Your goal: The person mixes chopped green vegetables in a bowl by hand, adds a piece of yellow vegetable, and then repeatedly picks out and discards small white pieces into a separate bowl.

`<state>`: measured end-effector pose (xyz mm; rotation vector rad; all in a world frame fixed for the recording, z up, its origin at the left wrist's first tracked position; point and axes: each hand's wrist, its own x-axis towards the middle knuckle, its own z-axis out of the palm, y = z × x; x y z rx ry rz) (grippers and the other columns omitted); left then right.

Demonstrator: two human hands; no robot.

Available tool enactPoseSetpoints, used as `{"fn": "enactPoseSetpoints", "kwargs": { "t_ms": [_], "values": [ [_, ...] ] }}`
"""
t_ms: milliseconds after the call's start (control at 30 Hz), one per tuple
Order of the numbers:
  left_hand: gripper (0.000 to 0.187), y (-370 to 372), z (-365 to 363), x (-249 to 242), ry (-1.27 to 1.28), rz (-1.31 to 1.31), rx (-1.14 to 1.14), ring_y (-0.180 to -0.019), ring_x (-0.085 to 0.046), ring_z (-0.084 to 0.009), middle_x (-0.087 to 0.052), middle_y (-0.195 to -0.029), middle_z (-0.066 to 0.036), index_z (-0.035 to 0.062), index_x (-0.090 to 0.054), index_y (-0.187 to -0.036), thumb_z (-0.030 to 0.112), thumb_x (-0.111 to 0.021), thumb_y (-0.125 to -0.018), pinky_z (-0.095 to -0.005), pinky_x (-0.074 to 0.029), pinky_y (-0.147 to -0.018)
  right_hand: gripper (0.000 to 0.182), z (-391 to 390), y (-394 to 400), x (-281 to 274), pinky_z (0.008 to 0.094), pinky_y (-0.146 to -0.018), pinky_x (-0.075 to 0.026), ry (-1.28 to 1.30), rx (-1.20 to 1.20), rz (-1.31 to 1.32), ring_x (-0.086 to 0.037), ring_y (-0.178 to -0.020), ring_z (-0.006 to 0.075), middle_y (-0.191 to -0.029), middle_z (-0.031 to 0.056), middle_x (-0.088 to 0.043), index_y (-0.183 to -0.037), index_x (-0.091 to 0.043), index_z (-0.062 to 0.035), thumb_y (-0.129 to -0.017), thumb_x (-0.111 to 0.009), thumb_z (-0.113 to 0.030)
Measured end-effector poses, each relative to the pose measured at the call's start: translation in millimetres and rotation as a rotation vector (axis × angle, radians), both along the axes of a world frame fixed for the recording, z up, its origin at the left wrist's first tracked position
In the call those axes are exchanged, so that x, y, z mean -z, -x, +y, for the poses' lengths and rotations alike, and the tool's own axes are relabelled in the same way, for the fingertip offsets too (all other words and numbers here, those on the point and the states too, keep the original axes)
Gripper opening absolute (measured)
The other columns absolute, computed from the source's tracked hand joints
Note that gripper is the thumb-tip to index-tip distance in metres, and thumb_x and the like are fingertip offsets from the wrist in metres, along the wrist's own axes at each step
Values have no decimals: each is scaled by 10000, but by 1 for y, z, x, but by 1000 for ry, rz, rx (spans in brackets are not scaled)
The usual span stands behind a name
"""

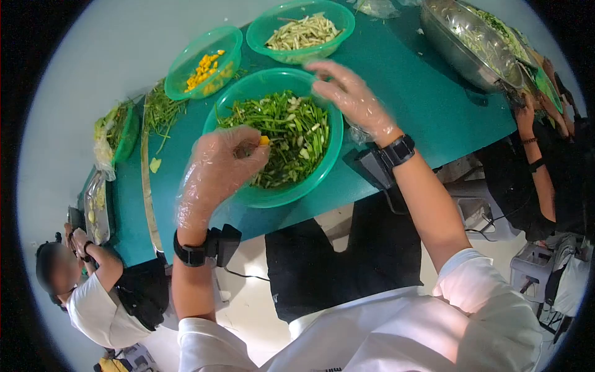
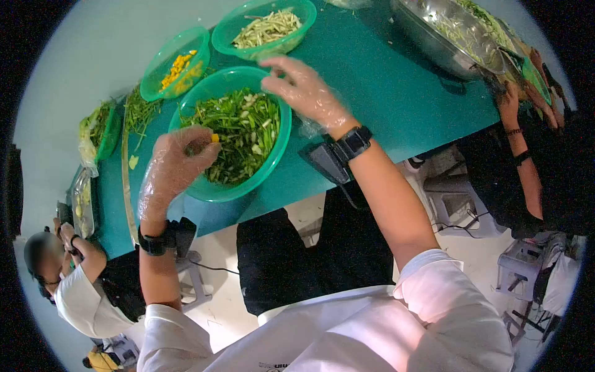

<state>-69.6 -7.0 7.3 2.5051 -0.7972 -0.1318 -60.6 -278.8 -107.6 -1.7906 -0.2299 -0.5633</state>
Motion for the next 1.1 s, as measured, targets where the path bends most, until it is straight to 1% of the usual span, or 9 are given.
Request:
{"fn": "enactPoseSetpoints", "kwargs": {
  "t_ms": [133, 233, 300, 367, 500, 533, 633, 833, 1100],
  "values": [
    [219, -15, 10, 3, 132, -44, 21, -724, -681, -152, -748, -845, -131, -12, -731, -1000, 170, -784, -890, -339, -554, -710, 331, -23, 10, -28, 332, -804, -538, 80, 175, -157, -635, -890, 188, -986, 54, -660, -1266, -685, -87, -944, -735, -146],
    [218, -26, 11, -11, 159, 34, 28, -666, -594, -138, -693, -775, -108, -12, -722, -992, 173, -779, -893, -324, -527, -668, 337, -12, 13, -64, 336, -778, -554, 334, -42, -322, -653, -833, 192, -947, 63, -678, -1277, -685, -97, -948, -727, -157],
    [238, -38, 13, -7, 168, 133, 57, -672, -589, -155, -679, -763, -120, -14, -720, -1005, 187, -774, -890, -339, -534, -685, 297, 14, 21, -98, 309, -780, -560, 285, -241, -168, -681, -894, 165, -1013, 74, -713, -1230, -724, -72, -933, -732, -88],
    [221, -48, 11, -7, 165, 201, 82, -692, -549, -97, -651, -743, -80, -21, -713, -980, 175, -771, -896, -312, -513, -659, 299, 27, 7, -116, 312, -761, -569, 353, -477, -55, -688, -916, 170, -1038, 74, -719, -1226, -735, -88, -928, -736, -75],
    [208, -67, 9, 13, 332, 347, 115, -752, -538, -51, -654, -787, -36, -24, -702, -1023, 141, -767, -915, -285, -504, -666, 254, 43, -32, -99, 396, -792, -568, 490, -553, -323, -692, -857, 308, -999, 116, -712, -1152, -724, -66, -924, -727, -180],
    [203, -69, 9, 21, 419, 361, 137, -773, -539, -42, -659, -810, -24, -23, -700, -1042, 126, -766, -922, -277, -504, -674, 225, 43, -34, -100, 411, -827, -563, 474, -580, -227, -690, -918, 348, -1017, 139, -718, -1106, -729, -54, -922, -729, -183],
    [203, -70, 4, 32, 621, 528, 90, -841, -587, -44, -684, -898, -3, -10, -696, -1111, 81, -762, -942, -263, -526, -748, 199, 40, -38, -93, 392, -827, -563, 340, -556, -152, -697, -922, 315, -1019, 126, -729, -1078, -733, -50, -927, -735, -178],
    [209, -63, 3, 34, 799, 526, -43, -968, -681, -94, -752, -1051, -41, 2, -706, -1158, -4, -734, -951, -264, -553, -891, 193, 36, -31, -71, 300, -785, -555, 8, -452, 122, -688, -867, 137, -951, 68, -726, -1097, -716, -32, -925, -765, -104],
    [225, -56, 6, 34, 765, 443, 9, -988, -685, -104, -724, -1077, -40, 0, -689, -1131, -53, -749, -920, -275, -558, -906, 219, 39, -28, -74, 280, -805, -563, 116, -415, 137, -694, -872, 113, -922, 54, -731, -1099, -707, -24, -913, -786, -110]
  ]
}}
